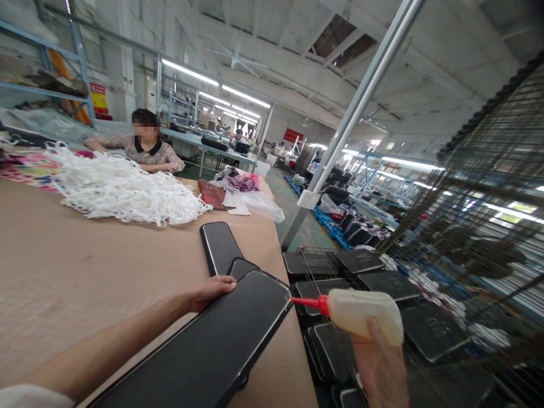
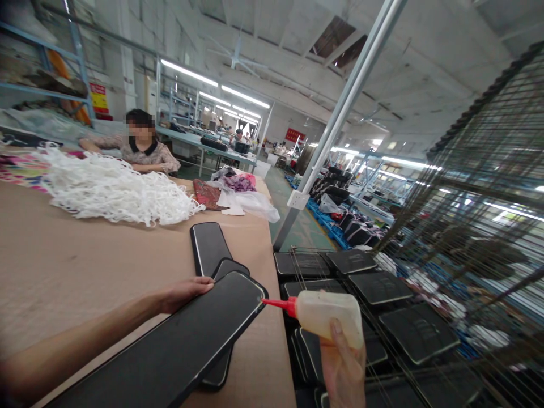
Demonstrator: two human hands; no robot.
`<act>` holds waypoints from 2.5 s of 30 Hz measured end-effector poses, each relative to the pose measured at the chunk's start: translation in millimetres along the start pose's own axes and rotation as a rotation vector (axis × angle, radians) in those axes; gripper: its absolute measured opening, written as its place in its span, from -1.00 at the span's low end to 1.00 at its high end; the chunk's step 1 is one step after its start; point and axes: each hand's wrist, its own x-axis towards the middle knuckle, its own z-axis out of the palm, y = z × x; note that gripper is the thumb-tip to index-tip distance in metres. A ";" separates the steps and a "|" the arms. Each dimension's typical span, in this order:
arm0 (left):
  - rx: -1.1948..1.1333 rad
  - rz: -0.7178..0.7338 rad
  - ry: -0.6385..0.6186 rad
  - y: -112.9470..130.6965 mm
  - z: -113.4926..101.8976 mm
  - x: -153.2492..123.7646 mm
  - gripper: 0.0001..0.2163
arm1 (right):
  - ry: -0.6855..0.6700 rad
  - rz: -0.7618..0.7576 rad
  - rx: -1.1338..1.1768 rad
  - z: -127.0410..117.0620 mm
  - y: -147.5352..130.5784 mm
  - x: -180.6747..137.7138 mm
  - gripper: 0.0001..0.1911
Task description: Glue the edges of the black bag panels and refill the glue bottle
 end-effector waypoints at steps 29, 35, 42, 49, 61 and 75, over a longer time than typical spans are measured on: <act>-0.033 0.012 -0.027 4.3 5.9 4.4 -0.61 | 0.142 -0.102 -0.059 -5.7 15.7 3.1 -0.51; -0.029 0.017 -0.029 7.0 6.4 6.2 -0.61 | 0.187 -0.060 0.006 -4.2 17.7 4.4 -0.49; -0.037 0.019 -0.044 7.8 5.4 10.1 -0.61 | 0.149 -0.072 -0.036 -2.5 16.8 -0.4 -0.52; -0.027 0.016 -0.036 6.9 7.1 15.8 -0.60 | 0.169 -0.025 -0.003 -4.4 16.8 -6.0 -0.54; -0.034 0.015 0.000 8.2 12.2 27.1 -0.58 | 0.153 -0.057 -0.047 -15.1 22.9 -13.4 -0.50; -0.013 0.014 0.011 26.9 18.6 38.2 -0.77 | 0.198 -0.204 -0.253 -33.5 36.8 -25.4 -0.49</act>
